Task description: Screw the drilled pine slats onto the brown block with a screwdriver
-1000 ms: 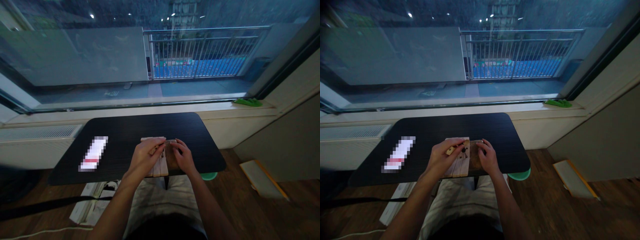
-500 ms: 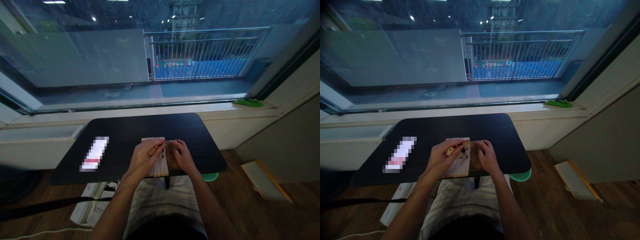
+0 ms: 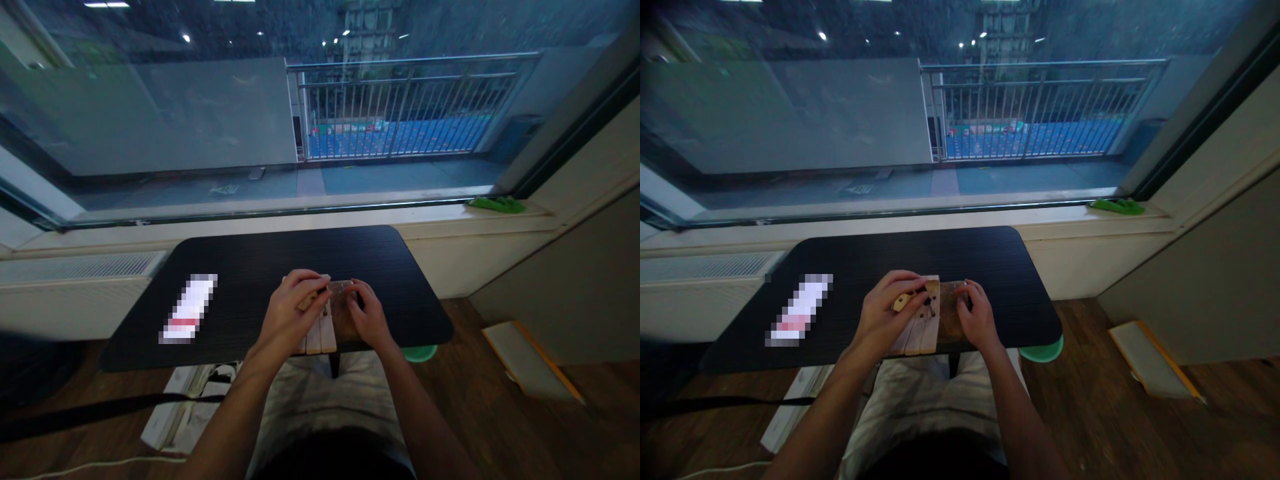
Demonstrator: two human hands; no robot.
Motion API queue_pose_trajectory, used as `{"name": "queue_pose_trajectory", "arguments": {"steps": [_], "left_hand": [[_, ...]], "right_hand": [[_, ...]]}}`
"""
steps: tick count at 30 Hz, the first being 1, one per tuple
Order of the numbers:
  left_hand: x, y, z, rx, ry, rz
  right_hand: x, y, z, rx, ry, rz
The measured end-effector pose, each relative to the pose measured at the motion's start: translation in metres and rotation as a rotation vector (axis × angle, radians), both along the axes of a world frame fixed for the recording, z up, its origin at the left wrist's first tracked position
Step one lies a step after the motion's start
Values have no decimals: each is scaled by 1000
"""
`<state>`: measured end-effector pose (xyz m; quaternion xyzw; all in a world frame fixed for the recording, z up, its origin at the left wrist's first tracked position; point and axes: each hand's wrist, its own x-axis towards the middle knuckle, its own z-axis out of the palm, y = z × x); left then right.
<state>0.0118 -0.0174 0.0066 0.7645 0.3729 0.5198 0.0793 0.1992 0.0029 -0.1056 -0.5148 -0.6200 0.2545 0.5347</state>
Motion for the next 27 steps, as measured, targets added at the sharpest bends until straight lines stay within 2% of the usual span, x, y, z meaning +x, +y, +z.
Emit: {"name": "queue_pose_trajectory", "arguments": {"steps": [15,21,27], "left_hand": [[0,1,8,-7,42,-91],[-1,3,5,34,52,-92],[-1,2,4,-6,58,-108]], "right_hand": [[-1,-1,1,-1,16,0],[-2,-1,0,-10,27,-7],[-2,0,-2,-1,43,-7]]}}
